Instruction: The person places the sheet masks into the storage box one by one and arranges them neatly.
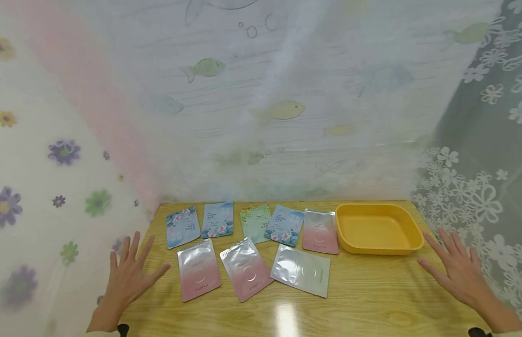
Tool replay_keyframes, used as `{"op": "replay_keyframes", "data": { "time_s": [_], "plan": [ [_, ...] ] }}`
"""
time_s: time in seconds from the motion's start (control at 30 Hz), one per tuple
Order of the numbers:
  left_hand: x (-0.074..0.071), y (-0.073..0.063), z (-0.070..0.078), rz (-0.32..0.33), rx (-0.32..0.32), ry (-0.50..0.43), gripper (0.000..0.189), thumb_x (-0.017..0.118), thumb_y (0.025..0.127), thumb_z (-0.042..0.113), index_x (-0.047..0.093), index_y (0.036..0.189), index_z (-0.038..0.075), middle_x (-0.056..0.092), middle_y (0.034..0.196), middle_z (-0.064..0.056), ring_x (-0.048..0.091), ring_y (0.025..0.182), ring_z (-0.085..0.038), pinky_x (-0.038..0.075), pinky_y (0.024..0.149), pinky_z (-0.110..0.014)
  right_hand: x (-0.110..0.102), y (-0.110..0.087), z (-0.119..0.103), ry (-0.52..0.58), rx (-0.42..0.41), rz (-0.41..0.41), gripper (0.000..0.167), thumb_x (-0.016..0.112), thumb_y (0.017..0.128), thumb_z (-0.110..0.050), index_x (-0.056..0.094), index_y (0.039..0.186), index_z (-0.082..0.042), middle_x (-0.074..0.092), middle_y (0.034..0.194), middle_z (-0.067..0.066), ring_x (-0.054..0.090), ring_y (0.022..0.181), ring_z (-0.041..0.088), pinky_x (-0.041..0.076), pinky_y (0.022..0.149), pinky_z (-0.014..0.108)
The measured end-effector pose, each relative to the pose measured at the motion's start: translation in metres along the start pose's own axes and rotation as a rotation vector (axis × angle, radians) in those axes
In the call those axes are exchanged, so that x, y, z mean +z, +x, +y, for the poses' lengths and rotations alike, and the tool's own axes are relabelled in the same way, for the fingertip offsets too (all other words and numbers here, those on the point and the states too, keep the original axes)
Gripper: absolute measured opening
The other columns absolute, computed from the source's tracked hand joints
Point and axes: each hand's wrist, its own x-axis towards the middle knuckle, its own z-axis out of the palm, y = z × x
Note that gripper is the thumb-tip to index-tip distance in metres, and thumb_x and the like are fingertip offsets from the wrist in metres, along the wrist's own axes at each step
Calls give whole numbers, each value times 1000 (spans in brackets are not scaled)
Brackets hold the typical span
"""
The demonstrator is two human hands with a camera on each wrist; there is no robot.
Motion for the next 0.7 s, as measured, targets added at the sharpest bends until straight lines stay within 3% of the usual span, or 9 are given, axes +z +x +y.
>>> {"op": "replay_keyframes", "data": {
  "time_s": [0.43, 0.57, 0.7],
  "plan": [
    [-3, -6, -2, -13, -40, -15, 93, 65, 79, 58, 22, 152, 19, 8, 156, -19, 10, 139, -46, -2, 97, -77, 4, 4, 6, 7, -14, -4, 77, 57, 94, -37, 10, 154, -25, -4, 157, 15, -13, 139, 41, -9, 93, 78],
    [-1, -8, -2, -32, -56, -39, 92, 65, 80, 56, 22, 152, 17, 8, 156, -21, 2, 141, -43, -2, 96, -78, 8, 7, 11, 51, -76, 57, 76, 64, 90, -32, 23, 152, -19, 8, 155, 21, -1, 138, 47, 4, 94, 79],
    [4, -10, -2, -59, -72, -44, 92, 63, 82, 56, 18, 153, 18, 9, 155, -22, -4, 141, -40, -1, 94, -79, 12, 12, 15, 96, -175, 169, 75, 74, 81, -28, 39, 146, -13, 29, 145, 29, 20, 132, 53, 18, 96, 75]
  ]
}}
